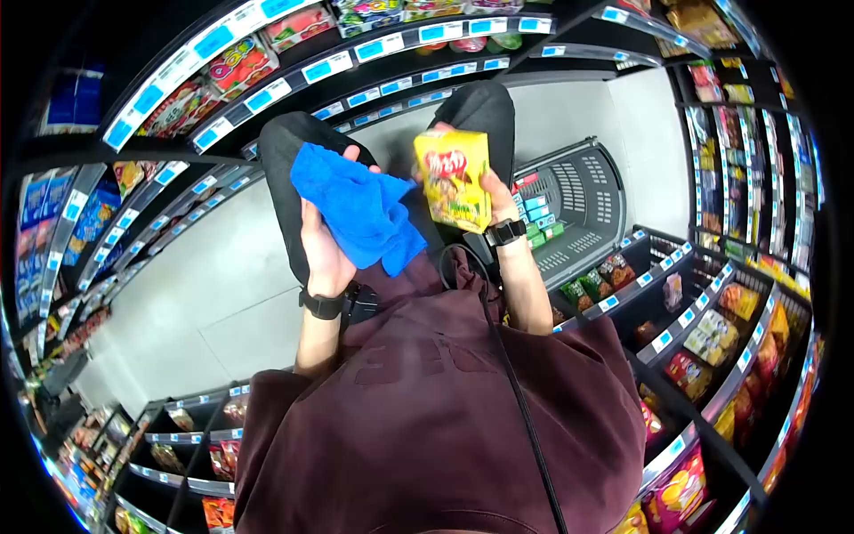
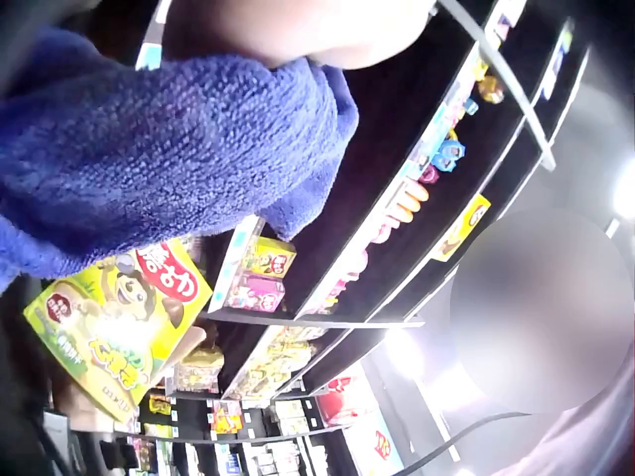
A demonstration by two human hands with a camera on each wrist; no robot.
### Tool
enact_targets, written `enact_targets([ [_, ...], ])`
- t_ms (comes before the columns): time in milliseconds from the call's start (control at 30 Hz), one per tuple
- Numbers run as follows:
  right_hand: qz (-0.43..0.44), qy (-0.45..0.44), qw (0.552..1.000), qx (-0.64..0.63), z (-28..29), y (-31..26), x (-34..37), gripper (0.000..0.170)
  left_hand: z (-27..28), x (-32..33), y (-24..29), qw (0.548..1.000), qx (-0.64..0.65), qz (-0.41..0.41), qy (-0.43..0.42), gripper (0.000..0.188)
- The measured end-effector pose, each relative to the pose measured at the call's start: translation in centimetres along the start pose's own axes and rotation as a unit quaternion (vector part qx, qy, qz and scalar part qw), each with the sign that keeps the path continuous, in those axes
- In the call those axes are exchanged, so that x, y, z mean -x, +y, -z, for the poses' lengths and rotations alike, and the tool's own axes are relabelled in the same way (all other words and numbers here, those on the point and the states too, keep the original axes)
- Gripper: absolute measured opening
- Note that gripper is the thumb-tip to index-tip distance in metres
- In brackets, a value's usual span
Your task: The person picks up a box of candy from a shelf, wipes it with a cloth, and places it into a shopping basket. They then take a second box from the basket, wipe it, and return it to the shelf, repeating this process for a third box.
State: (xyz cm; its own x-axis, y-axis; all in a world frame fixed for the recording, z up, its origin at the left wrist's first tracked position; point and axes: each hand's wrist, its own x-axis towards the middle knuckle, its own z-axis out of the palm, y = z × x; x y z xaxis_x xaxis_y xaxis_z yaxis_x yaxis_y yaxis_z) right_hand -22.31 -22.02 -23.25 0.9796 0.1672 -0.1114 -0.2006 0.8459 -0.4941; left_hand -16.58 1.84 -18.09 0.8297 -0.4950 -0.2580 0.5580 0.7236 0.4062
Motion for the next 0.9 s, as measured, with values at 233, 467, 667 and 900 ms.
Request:
enact_targets([
  [233, 0.079, 0.094, 0.992, 0.016, -6.1, 0.8, -5.3, 0.070, -2.6, -0.6, -0.4, 0.910, -0.332, -0.232, -0.091, 0.062],
  [467, 0.038, 0.177, 0.983, 0.017, -8.7, 6.0, -4.1, 0.069, -7.8, -4.2, 2.7, 0.677, -0.631, -0.340, -0.169, 0.041],
  [667, 0.056, 0.266, 0.962, -0.040, -7.7, 6.6, -4.4, 0.059, -4.1, -6.4, 1.9, 0.716, -0.616, -0.323, -0.066, 0.038],
  [900, 0.001, 0.196, 0.976, -0.094, -5.1, 6.3, -4.9, 0.061, -4.1, -2.0, -3.2, 0.661, -0.668, -0.276, -0.202, 0.045],
])
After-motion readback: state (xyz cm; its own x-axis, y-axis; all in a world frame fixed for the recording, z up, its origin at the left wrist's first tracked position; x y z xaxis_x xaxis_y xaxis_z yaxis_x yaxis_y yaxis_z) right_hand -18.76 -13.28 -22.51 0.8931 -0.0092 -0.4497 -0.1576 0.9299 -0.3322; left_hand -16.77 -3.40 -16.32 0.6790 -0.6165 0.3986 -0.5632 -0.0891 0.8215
